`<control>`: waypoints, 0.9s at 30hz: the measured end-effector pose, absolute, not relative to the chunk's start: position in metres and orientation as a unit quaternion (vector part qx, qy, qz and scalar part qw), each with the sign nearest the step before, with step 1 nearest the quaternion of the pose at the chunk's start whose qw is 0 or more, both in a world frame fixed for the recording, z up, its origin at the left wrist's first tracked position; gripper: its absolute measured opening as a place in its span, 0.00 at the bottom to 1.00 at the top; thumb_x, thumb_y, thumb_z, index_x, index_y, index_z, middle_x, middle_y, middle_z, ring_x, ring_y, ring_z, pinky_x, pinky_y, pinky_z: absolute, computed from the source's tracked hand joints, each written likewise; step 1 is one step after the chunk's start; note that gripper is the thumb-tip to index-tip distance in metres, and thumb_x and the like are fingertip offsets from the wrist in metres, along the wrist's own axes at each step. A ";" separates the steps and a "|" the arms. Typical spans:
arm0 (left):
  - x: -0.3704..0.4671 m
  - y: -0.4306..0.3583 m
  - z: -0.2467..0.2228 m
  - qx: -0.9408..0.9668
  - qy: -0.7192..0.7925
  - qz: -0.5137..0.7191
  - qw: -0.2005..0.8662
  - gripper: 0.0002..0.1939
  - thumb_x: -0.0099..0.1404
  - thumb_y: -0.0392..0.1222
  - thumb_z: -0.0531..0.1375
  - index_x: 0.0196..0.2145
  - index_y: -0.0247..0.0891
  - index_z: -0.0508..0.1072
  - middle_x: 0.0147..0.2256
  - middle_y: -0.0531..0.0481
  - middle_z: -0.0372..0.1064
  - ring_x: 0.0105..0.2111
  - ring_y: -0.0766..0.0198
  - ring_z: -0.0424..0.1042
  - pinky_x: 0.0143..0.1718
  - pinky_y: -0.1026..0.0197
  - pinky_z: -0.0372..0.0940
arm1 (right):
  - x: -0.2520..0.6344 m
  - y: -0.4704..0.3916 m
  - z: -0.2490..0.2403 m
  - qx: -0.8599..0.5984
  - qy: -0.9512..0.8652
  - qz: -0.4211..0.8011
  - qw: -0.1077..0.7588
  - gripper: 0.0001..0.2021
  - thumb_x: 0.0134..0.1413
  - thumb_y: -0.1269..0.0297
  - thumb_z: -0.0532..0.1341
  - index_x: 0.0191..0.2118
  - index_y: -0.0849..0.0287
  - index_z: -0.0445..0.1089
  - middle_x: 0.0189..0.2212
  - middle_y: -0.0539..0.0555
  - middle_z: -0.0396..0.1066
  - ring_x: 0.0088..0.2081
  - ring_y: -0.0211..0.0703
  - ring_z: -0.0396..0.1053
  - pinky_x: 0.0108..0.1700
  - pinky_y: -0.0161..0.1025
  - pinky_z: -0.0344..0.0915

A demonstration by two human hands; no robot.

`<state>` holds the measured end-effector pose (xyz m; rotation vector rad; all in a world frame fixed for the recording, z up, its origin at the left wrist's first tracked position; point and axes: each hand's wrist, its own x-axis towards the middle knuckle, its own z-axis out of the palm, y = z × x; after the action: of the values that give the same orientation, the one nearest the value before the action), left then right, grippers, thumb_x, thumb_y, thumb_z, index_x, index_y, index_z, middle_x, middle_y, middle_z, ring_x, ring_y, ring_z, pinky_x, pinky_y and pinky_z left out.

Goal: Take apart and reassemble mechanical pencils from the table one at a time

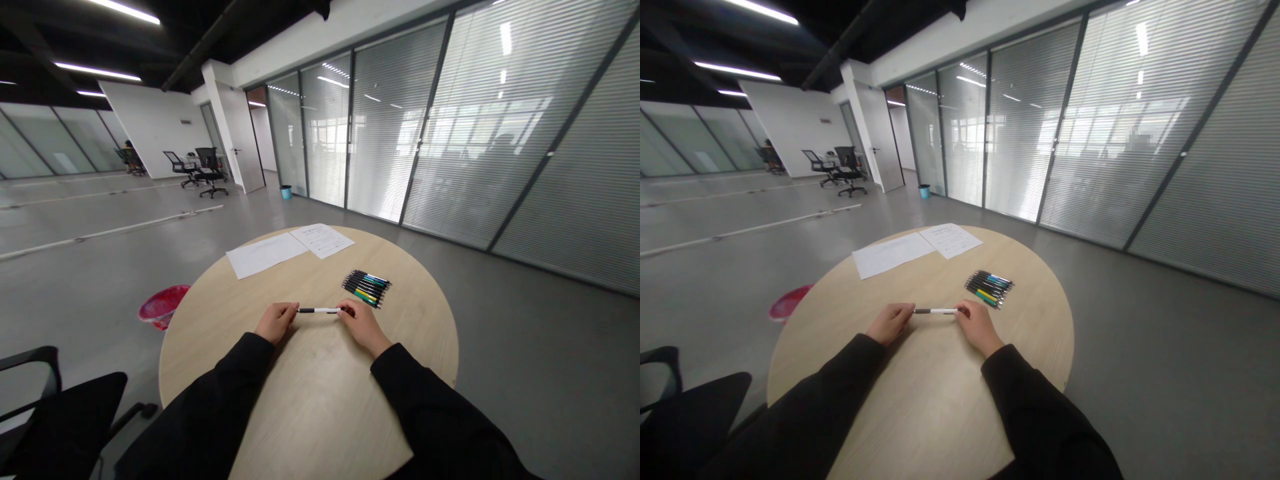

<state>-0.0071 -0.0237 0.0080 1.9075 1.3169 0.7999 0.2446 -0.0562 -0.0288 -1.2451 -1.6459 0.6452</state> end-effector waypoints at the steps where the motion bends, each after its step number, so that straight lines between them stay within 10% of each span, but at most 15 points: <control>1: -0.007 -0.024 0.008 0.731 0.509 0.307 0.336 0.29 0.65 0.63 0.50 0.16 0.40 0.59 0.14 0.56 0.56 0.16 0.68 0.54 0.21 0.62 0.50 | 0.245 -0.056 -0.029 -0.508 -0.671 0.264 0.471 0.06 0.56 0.67 0.61 0.36 0.57 0.76 0.29 0.50 0.73 0.30 0.40 0.66 0.34 0.36 0.59; 14: -0.007 -0.019 -0.004 0.699 0.440 0.383 0.414 0.18 0.63 0.59 0.57 0.32 0.39 0.65 0.21 0.59 0.59 0.19 0.69 0.59 0.23 0.65 0.56 | 0.245 -0.056 -0.029 -0.516 -0.661 0.266 0.475 0.06 0.56 0.67 0.61 0.35 0.58 0.76 0.29 0.51 0.74 0.30 0.41 0.67 0.34 0.36 0.60; 27: -0.008 -0.022 0.001 0.734 0.455 0.345 0.368 0.19 0.67 0.57 0.53 0.27 0.40 0.64 0.18 0.58 0.60 0.18 0.67 0.58 0.23 0.64 0.55 | 0.245 -0.055 -0.029 -0.513 -0.662 0.265 0.478 0.06 0.55 0.67 0.61 0.36 0.57 0.76 0.29 0.51 0.74 0.31 0.41 0.67 0.34 0.36 0.60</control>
<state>-0.0083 -0.0216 0.0015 1.8853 1.1683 0.8853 0.2447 -0.0554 -0.0292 -1.2529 -1.6177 0.6462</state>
